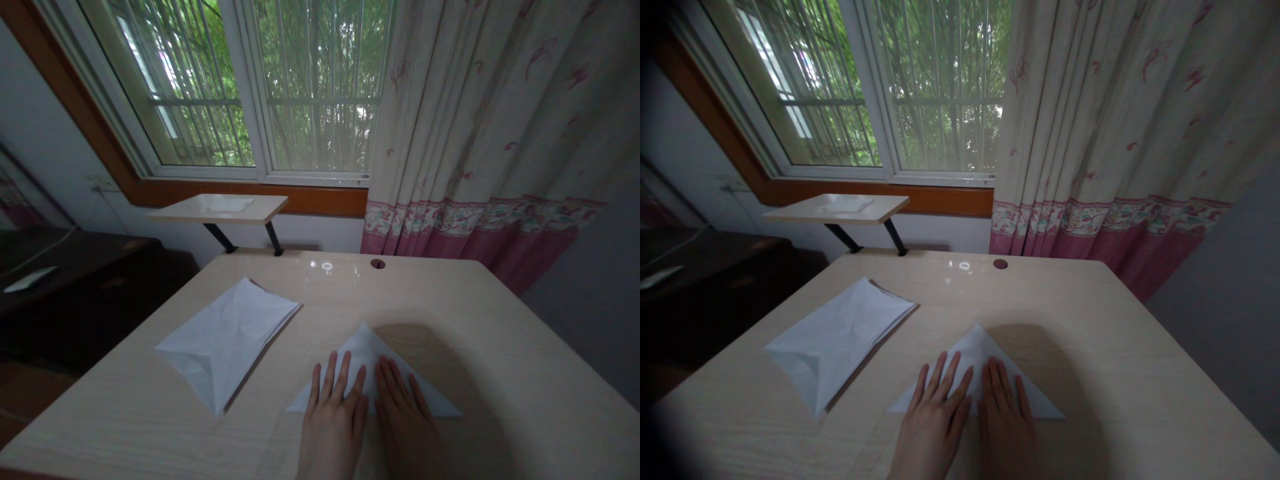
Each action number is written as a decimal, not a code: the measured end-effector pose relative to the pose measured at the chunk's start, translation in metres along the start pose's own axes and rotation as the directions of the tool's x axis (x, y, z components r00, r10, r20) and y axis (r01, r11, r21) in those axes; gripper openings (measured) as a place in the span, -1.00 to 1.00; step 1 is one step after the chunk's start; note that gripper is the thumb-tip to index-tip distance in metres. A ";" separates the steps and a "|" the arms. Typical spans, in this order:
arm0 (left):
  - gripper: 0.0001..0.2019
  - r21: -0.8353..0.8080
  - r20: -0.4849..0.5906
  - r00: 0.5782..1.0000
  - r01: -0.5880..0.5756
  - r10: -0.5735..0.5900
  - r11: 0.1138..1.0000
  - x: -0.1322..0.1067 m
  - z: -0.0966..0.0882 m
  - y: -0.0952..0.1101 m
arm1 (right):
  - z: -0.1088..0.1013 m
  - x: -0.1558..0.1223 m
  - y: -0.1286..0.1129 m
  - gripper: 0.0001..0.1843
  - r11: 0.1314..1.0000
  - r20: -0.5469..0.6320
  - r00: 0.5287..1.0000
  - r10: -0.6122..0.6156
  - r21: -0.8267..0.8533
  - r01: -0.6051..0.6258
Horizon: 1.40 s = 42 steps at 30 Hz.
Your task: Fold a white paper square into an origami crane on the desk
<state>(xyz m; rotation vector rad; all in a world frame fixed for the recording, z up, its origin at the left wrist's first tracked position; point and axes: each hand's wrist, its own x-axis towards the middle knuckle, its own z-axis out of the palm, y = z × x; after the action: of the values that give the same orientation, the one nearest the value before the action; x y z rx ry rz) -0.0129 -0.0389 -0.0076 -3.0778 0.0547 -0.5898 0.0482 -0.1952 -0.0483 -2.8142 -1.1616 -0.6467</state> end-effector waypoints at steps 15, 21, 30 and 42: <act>-0.45 -0.114 0.129 0.981 0.158 -0.143 0.981 0.001 -0.004 0.001 | -0.002 0.000 -0.005 -0.43 0.999 0.010 0.999 0.038 0.011 -0.038; -0.51 -0.140 0.207 0.930 0.336 -0.304 0.931 0.004 -0.011 -0.004 | -0.004 0.000 -0.003 -0.44 1.000 -0.009 1.000 -0.001 -0.027 0.001; -0.58 -0.141 0.149 0.933 0.348 -0.327 0.927 -0.009 -0.013 -0.030 | -0.005 0.000 -0.001 -0.40 0.999 0.072 0.997 0.005 0.033 -0.007; -0.63 -0.201 0.137 0.888 0.459 -0.440 0.865 -0.037 -0.013 -0.084 | -0.008 0.001 0.004 -0.41 0.996 0.145 0.989 -0.002 0.084 -0.010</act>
<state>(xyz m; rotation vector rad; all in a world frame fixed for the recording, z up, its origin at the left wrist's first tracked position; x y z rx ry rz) -0.0491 0.0465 -0.0078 -3.3483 -0.6643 -0.4815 0.0490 -0.1991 -0.0401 -2.8318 -1.1736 -0.3879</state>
